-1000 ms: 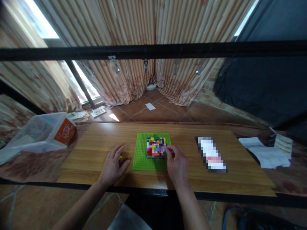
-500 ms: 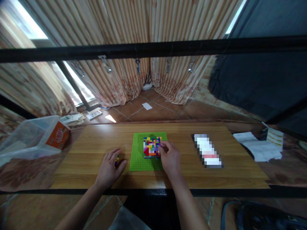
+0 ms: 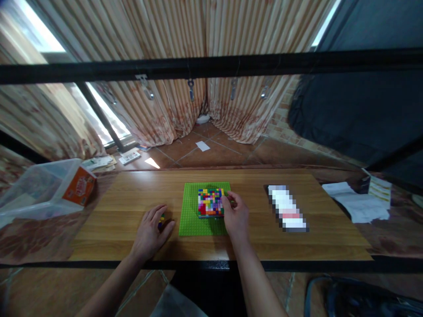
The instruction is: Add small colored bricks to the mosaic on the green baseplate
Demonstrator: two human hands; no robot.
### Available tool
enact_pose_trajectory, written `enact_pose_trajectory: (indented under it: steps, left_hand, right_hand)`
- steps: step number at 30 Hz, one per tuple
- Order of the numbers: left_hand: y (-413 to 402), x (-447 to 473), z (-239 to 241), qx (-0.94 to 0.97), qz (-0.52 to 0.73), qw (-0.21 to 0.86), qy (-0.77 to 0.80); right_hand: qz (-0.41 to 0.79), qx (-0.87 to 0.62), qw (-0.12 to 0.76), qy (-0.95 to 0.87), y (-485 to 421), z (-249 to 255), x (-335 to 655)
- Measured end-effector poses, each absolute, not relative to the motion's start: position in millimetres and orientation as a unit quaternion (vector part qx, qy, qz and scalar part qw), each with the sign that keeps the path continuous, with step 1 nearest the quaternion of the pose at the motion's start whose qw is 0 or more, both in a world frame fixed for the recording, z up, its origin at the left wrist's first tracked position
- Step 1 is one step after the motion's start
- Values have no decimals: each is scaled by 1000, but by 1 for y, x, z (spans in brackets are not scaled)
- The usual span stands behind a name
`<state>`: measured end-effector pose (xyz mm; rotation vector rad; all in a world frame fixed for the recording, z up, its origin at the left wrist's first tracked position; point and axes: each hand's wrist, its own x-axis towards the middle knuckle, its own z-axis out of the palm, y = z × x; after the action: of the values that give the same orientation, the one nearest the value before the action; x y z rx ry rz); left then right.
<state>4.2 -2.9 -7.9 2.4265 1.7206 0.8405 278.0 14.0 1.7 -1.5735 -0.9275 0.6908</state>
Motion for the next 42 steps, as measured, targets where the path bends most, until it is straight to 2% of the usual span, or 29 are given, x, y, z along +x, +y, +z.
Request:
enact_pose_trajectory:
  steps: [15,21,28,32,35,37,42]
  left_hand:
    - [-5,-8,-6,747,335,138,557]
    - [-4,-8,-10,746,320,147,565]
    - [-6,-3,-5,760,308,159,550]
    - [-7,-2,-4,762,310,192,536]
    - [-8,-1,-4,762,313,222,522]
    - [-9,-1,-4,764,318,238,509]
    - [-14,-6,-1,762,347,275,473]
  right_hand:
    - [248,-674,545,-432,19,-7,268]
    - [229,-681,544,-434,17,-6,264]
    - [303,-650,564,-409,15,-1,274]
    - [219,-674,580,-402,-3,8,275]
    - [154,-662,563,-470,-25,20,255]
    - [171,-609,545,-551,-38,25,232]
    - [228,-537,421,-695,-41,20,175]
